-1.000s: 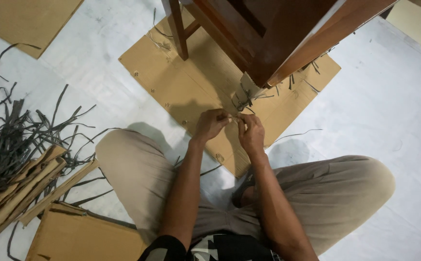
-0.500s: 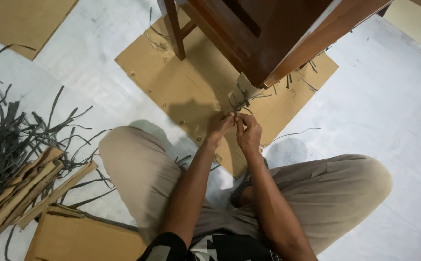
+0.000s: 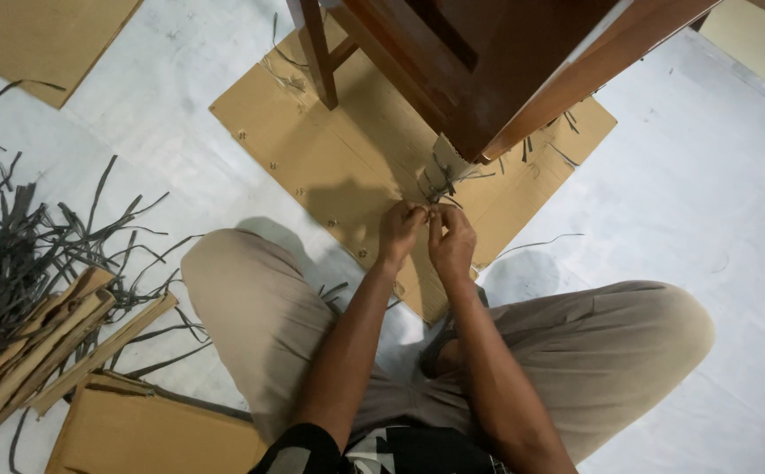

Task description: Wrapping furniture legs with cardboard protective strips and securing them with plastic ties.

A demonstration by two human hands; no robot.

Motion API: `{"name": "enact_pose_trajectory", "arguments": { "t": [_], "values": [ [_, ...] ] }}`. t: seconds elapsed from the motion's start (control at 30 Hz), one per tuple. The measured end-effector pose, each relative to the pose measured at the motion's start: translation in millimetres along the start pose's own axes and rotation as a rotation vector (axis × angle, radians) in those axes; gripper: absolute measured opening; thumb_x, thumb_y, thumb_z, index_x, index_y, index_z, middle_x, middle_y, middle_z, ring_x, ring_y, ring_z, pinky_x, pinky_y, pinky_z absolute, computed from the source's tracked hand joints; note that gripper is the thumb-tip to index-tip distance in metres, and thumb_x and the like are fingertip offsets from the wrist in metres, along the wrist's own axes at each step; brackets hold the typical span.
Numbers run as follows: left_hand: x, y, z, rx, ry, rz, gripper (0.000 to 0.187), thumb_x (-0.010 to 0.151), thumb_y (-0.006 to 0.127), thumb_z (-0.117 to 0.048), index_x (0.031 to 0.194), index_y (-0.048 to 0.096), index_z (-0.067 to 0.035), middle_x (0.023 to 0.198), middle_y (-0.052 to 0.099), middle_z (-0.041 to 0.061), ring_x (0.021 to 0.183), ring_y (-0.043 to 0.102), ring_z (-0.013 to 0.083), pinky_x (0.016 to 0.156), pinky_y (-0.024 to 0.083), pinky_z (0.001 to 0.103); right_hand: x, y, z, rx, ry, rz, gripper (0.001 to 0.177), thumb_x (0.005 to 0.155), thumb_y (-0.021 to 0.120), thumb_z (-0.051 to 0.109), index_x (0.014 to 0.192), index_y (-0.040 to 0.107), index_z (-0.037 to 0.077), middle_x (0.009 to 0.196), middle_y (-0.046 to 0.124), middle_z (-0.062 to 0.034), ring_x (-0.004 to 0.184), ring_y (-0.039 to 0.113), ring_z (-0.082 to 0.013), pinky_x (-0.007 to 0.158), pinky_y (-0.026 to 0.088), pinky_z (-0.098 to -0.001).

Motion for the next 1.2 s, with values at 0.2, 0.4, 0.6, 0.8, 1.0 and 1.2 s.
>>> {"name": "enact_pose_trajectory", "arguments": {
  "t": [0.2, 0.4, 0.6, 0.8, 1.0, 1.2],
  "values": [
    [4, -4, 7, 0.081, -0.022, 0.036, 0.025, 0.088, 0.067, -0.033, 0.087, 0.07, -0.008, 0.078, 0.069, 0.01, 0.077, 0.064, 0.0231, 0.072, 0.05, 0.039, -4, 2, -6, -0.018, -0.054, 0.056, 0.008, 0.094, 0.066, 0.002, 0.097, 0.07, 0.008, 0.08, 0.067, -0.0136, 0.071, 0.069, -0.0362, 0.065, 0.055, -0.046],
    [-2, -10, -8, 0.08, 0.058, 0.068, 0.033, 0.084, 0.068, -0.028, 0.094, 0.069, 0.003, 0.088, 0.066, 0.029, 0.09, 0.067, 0.0451, 0.078, 0.049, 0.054, -8, 7, -9, 0.053, -0.004, 0.08, 0.015, 0.094, 0.066, 0.004, 0.105, 0.072, 0.011, 0.083, 0.064, -0.013, 0.073, 0.068, -0.0327, 0.066, 0.055, -0.0427],
    [10, -7, 27, 0.164, 0.11, 0.122, 0.026, 0.091, 0.069, -0.016, 0.114, 0.074, -0.004, 0.109, 0.074, 0.022, 0.106, 0.07, 0.0448, 0.089, 0.057, 0.052, -10, 8, -14, 0.104, 0.065, 0.1, 0.011, 0.097, 0.064, 0.004, 0.103, 0.071, 0.009, 0.083, 0.063, -0.0168, 0.072, 0.068, -0.0364, 0.063, 0.054, -0.0443],
    [-9, -16, -9, 0.242, 0.142, 0.088, 0.018, 0.097, 0.068, -0.011, 0.114, 0.076, -0.011, 0.106, 0.078, 0.013, 0.102, 0.075, 0.0329, 0.086, 0.061, 0.046, -13, 11, -29, 0.178, 0.169, 0.09, 0.01, 0.097, 0.066, 0.006, 0.105, 0.072, 0.008, 0.079, 0.065, -0.0143, 0.068, 0.065, -0.0285, 0.063, 0.052, -0.0401],
    [-11, -19, -16, 0.292, 0.289, 0.079, 0.013, 0.1, 0.065, -0.014, 0.108, 0.074, -0.009, 0.096, 0.076, 0.015, 0.095, 0.075, 0.0358, 0.082, 0.059, 0.052, -15, 13, -37, 0.252, 0.285, 0.099, 0.013, 0.096, 0.068, 0.008, 0.105, 0.076, 0.011, 0.07, 0.062, -0.0046, 0.063, 0.057, -0.0142, 0.059, 0.049, -0.0298],
    [-8, -18, -25, 0.353, 0.366, 0.066, 0.014, 0.102, 0.056, -0.015, 0.105, 0.068, -0.008, 0.092, 0.074, 0.018, 0.093, 0.074, 0.04, 0.081, 0.058, 0.056, -16, 7, -32, 0.293, 0.337, 0.061, 0.01, 0.096, 0.071, 0.012, 0.104, 0.076, 0.011, 0.07, 0.063, -0.0039, 0.063, 0.056, -0.0142, 0.061, 0.049, -0.0308]
  ]
}}
Point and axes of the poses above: each hand's wrist, its own x-axis towards the middle knuckle, its own y-axis out of the palm, z = x × y, the point moved 3 cm from there along x, towards the middle knuckle
